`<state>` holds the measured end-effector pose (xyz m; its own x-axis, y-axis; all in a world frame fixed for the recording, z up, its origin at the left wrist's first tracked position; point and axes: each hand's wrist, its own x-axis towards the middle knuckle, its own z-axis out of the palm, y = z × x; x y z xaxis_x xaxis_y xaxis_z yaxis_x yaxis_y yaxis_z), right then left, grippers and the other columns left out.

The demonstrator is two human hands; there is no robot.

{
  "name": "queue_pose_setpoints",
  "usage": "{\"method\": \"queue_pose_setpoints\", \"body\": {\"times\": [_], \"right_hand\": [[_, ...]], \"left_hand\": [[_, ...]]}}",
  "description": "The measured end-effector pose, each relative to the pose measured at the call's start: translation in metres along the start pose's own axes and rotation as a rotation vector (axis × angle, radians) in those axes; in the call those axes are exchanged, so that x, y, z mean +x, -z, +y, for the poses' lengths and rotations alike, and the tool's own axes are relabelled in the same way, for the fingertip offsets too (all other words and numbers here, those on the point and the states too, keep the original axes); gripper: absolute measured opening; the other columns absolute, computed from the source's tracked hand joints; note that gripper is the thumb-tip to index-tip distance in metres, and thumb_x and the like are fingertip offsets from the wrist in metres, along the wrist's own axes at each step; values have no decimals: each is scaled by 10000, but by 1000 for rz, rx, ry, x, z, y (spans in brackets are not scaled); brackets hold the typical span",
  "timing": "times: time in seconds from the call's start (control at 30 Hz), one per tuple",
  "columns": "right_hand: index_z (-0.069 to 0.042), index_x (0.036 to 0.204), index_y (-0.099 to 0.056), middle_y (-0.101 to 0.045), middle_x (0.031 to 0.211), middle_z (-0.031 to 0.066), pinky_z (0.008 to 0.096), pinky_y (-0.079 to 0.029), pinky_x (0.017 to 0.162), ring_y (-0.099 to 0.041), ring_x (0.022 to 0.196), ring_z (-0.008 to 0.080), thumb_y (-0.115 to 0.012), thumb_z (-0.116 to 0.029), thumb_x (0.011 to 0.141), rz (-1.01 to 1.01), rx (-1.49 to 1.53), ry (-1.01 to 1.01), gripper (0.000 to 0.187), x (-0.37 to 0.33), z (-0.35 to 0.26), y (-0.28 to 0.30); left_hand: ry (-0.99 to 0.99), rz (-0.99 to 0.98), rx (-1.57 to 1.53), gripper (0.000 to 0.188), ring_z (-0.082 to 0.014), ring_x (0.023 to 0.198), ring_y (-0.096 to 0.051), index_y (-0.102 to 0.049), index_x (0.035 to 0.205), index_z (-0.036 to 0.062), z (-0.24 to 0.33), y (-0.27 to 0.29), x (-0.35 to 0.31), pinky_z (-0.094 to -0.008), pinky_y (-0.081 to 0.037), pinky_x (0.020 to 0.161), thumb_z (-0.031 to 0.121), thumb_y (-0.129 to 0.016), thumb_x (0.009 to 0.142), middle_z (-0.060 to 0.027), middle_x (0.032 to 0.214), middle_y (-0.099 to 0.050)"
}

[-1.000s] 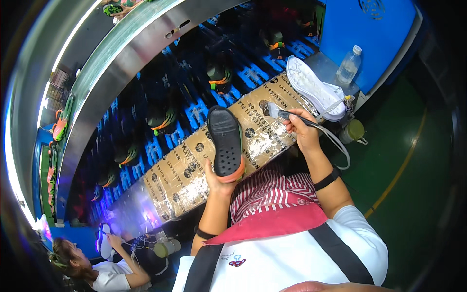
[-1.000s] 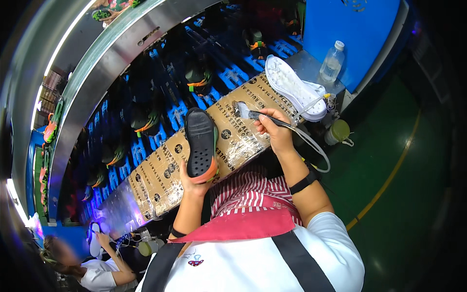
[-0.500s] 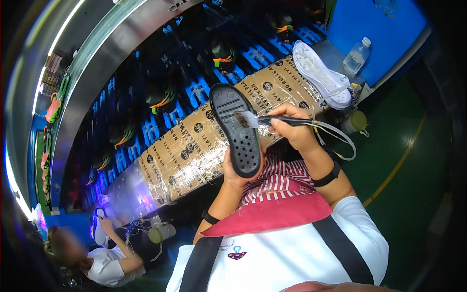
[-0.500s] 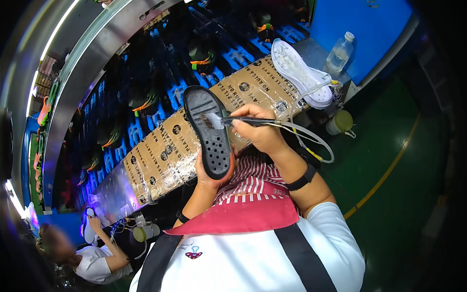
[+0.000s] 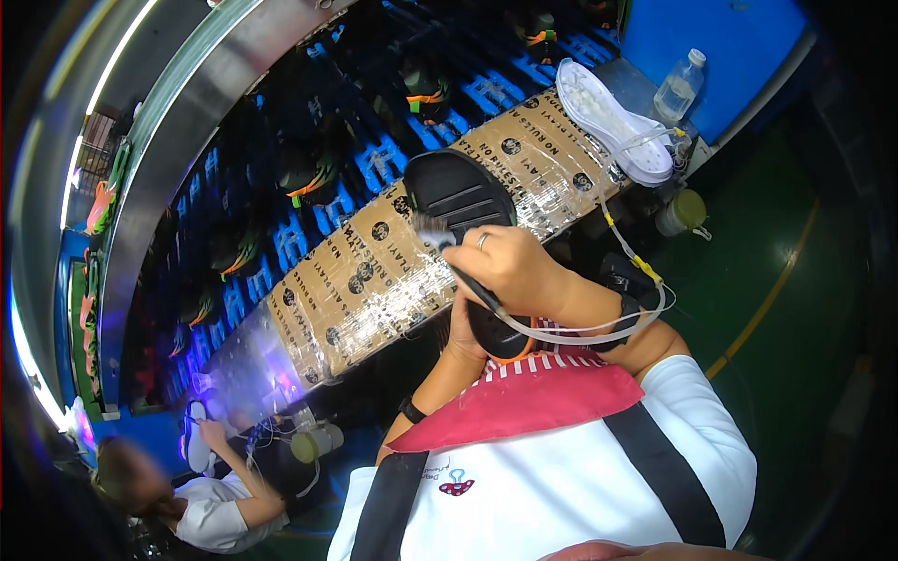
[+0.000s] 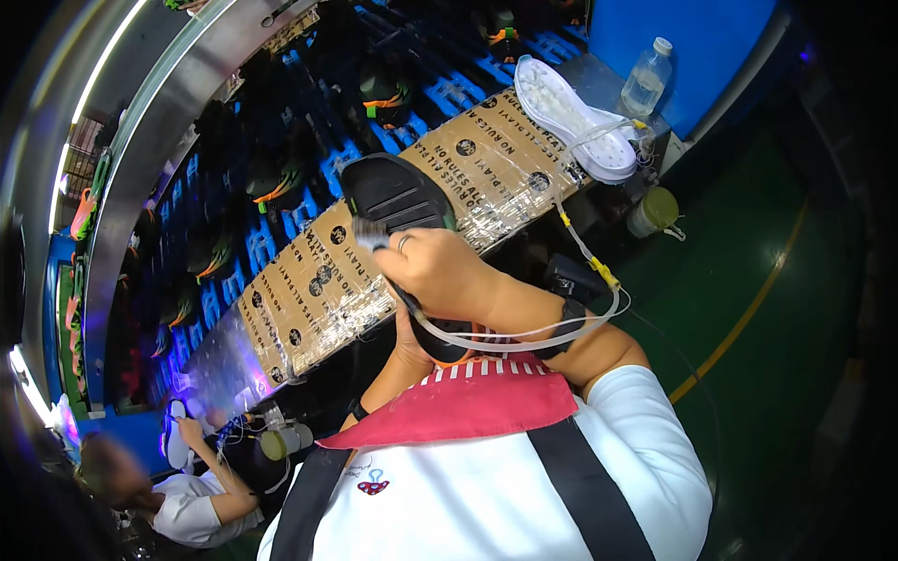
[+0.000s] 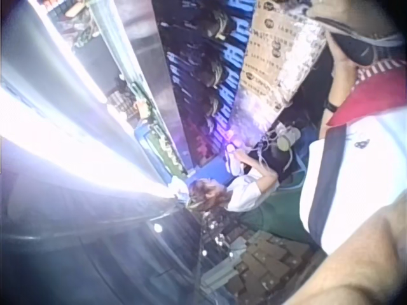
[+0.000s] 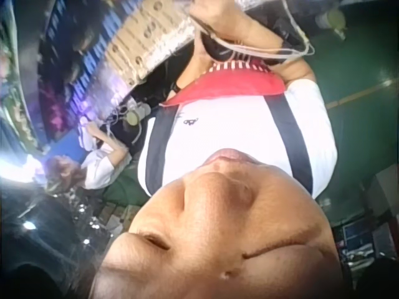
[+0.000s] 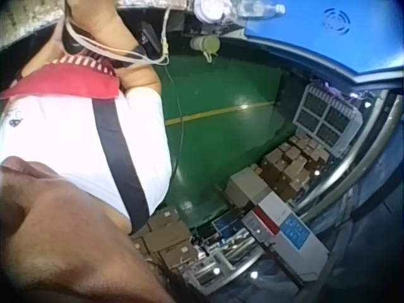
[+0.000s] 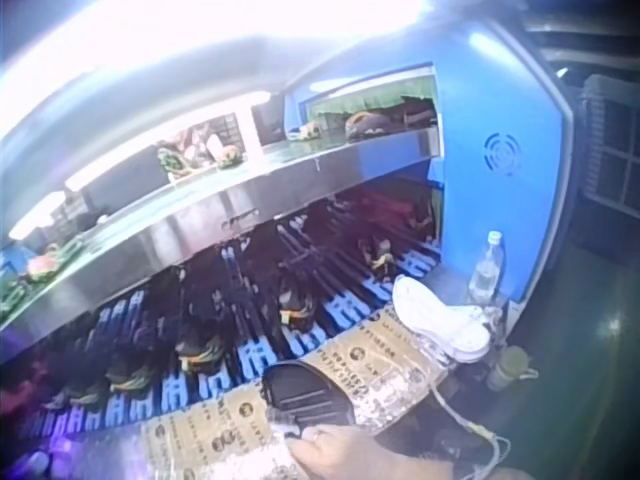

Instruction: Applying sealant or adhesive to shoe soles using a specialized applicator tool.

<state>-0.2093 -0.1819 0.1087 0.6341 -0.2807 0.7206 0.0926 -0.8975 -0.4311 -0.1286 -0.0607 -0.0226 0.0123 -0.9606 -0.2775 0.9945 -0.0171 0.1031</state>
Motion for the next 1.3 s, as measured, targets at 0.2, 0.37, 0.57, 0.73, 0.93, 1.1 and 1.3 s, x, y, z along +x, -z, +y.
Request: {"method": "queue_pose_setpoints", "body": {"times": [0.2,0.37,0.57,0.73,0.93,1.1,1.3], "right_hand": [[-14,901,-637,-577,696,94,302,-470,507,-592,589,246,-699,-61,668,28,212,-4,246,1,-6,18],[-49,900,-602,-541,700,69,339,-477,555,-588,651,261,-672,-117,704,-39,74,-6,219,-10,-10,6],[5,906,-628,-586,664,96,309,-466,484,-589,546,239,-691,-51,685,59,206,6,236,-13,-14,14],[-8,926,-631,-571,685,90,311,-460,493,-583,567,235,-710,-64,695,3,133,21,251,-23,-14,-4],[-1,898,-639,-555,614,84,299,-445,460,-562,497,225,-706,-52,646,22,297,26,266,-21,-23,5],[-25,905,-629,-566,690,97,314,-461,509,-577,571,242,-704,-75,696,-5,226,-76,228,-30,-26,-2],[-14,909,-648,-621,713,114,278,-471,525,-622,596,227,-720,-69,696,-86,517,-107,232,-29,-29,5]], "left_hand": [[-85,-97,114,570,-278,1158,-523,-480,1288,94,5,-7,-8,-432,-413,994,471,-527,863,-123,1277,-526],[-98,-91,92,610,-285,1162,-517,-468,1290,96,3,-9,-9,-426,-423,989,503,-553,844,-126,1265,-527],[-177,-83,65,540,-286,1095,-562,-536,1214,81,13,-16,-10,-411,-447,959,480,-526,851,-150,1197,-574],[-82,-96,0,580,-269,1139,-527,-488,1246,131,21,-6,-9,-422,-419,989,544,-518,841,-112,1235,-538],[-234,-43,186,748,-294,1118,-531,-476,1249,72,27,-3,-12,-446,-419,979,611,-603,747,-133,1240,-530],[-298,-164,110,685,-341,1065,-553,-476,1259,73,29,-18,-5,-466,-460,923,583,-541,806,-175,1196,-551],[-318,-290,146,765,-392,1105,-513,-411,1312,30,41,-28,2,-492,-464,910,593,-514,805,-212,1238,-508]]}}
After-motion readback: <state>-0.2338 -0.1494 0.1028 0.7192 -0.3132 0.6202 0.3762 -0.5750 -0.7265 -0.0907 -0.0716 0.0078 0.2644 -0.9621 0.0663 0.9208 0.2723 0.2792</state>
